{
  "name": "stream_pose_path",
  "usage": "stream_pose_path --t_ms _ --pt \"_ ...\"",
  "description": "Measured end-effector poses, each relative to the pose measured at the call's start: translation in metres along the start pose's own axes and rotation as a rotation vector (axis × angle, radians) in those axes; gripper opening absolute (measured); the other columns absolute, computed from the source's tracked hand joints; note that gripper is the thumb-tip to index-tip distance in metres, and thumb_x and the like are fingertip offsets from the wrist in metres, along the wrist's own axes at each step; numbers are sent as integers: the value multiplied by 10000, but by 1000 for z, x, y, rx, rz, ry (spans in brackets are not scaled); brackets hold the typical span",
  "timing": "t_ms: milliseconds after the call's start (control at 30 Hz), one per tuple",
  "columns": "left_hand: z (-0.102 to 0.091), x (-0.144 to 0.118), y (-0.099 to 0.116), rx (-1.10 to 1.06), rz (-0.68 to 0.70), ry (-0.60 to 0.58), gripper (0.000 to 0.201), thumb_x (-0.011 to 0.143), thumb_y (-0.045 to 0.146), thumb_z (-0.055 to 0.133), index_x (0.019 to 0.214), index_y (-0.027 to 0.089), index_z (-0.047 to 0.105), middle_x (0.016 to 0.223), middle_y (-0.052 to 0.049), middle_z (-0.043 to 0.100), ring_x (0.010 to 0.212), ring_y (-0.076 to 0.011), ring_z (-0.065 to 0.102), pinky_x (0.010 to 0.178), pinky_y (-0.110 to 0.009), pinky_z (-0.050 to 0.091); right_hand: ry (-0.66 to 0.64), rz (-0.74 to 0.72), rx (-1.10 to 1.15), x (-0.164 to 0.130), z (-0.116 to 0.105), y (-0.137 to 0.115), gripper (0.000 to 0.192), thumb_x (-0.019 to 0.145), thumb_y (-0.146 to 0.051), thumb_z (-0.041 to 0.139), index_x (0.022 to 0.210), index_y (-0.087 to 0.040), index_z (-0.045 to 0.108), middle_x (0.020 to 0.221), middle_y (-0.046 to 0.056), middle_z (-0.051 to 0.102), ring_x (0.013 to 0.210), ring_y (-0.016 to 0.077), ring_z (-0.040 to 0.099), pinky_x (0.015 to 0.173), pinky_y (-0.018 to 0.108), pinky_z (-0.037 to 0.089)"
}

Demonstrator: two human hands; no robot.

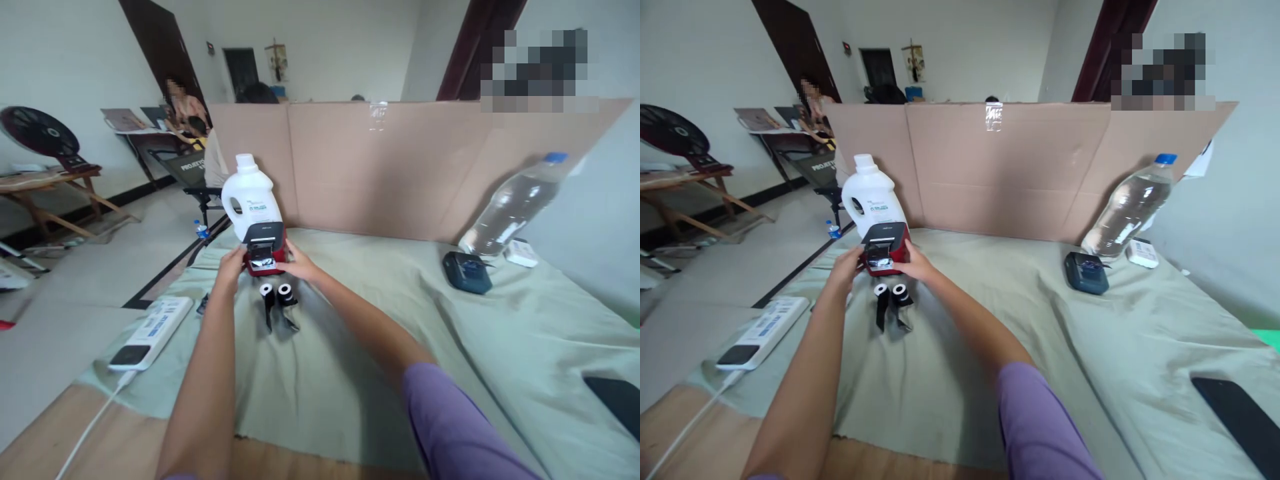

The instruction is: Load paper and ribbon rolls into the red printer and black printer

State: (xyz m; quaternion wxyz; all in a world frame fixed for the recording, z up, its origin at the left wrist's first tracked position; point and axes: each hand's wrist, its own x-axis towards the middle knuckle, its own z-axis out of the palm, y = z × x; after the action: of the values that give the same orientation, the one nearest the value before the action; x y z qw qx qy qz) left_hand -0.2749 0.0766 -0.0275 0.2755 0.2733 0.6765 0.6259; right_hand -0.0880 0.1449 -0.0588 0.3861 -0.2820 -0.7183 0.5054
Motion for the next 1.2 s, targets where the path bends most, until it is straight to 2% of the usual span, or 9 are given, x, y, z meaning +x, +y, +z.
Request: stream_pose_path --t_ms 100,200,300,433,533,633,800,1000,1200 --pt "9 0 -9 -101 -32 -33 397 760 296 642 1118 144 721 878 -28 719 766 -145 658 791 -325 557 20 -52 30 13 23 -1 1208 634 -245 906 1614 -219 201 1516 95 522 1433 302 443 1211 481 340" --pt "21 -7 2 -112 43 -75 382 758 296 660 1101 153 748 935 -40 752 863 -172 681 852 -336 556 71 -81 33 8 16 -7 1237 646 -297 905 1620 -224 146 1524 104 510 1450 304 425 1225 486 318" --pt "46 -30 23 -33 254 -179 361 794 335 665 1104 178 762 1052 -55 776 1054 -225 686 976 -383 534 151 -132 3 -15 -24 -16 1271 655 -415 891 1624 -231 88 1529 113 498 1456 309 420 1224 496 313" --pt "99 -100 38 81 517 -351 425 891 432 612 1208 178 738 1254 -74 734 1241 -262 636 1109 -391 449 314 -219 -152 -82 -104 -31 1342 637 -523 871 1626 -180 32 1550 169 453 1437 327 438 1223 497 294" --pt "133 -165 26 133 558 -471 530 924 473 591 1346 158 659 1336 -94 690 1290 -271 609 1129 -374 432 413 -213 -315 -152 -153 -38 1339 640 -562 849 1625 -156 38 1573 190 407 1477 348 366 1233 503 254" --pt "151 -216 1 89 542 -595 573 949 462 566 1416 132 594 1349 -114 680 1279 -265 618 1118 -366 447 469 -135 -416 -217 -172 -36 1273 676 -545 820 1621 -140 69 1556 206 421 1478 371 346 1227 534 255" --pt "146 -256 -32 69 496 -632 604 966 475 543 1464 134 539 1364 -124 669 1273 -262 624 1102 -376 473 507 -35 -460 -272 -164 -25 1189 725 -465 795 1625 -171 74 1605 196 346 1468 372 343 1217 572 266" --pt "126 -269 -44 91 528 -544 588 975 471 532 1491 190 508 1467 -92 592 1379 -260 537 1157 -380 432 468 -73 -418 -276 -154 -19 1161 735 -427 800 1629 -188 98 1597 199 358 1422 398 395 1186 606 308" --pt "121 -269 -46 135 526 -538 606 967 450 549 1515 204 472 1472 -89 587 1353 -260 563 1152 -380 437 469 -88 -364 -278 -153 -15 1167 712 -378 832 1633 -238 129 1596 156 379 1472 392 349 1224 596 256"
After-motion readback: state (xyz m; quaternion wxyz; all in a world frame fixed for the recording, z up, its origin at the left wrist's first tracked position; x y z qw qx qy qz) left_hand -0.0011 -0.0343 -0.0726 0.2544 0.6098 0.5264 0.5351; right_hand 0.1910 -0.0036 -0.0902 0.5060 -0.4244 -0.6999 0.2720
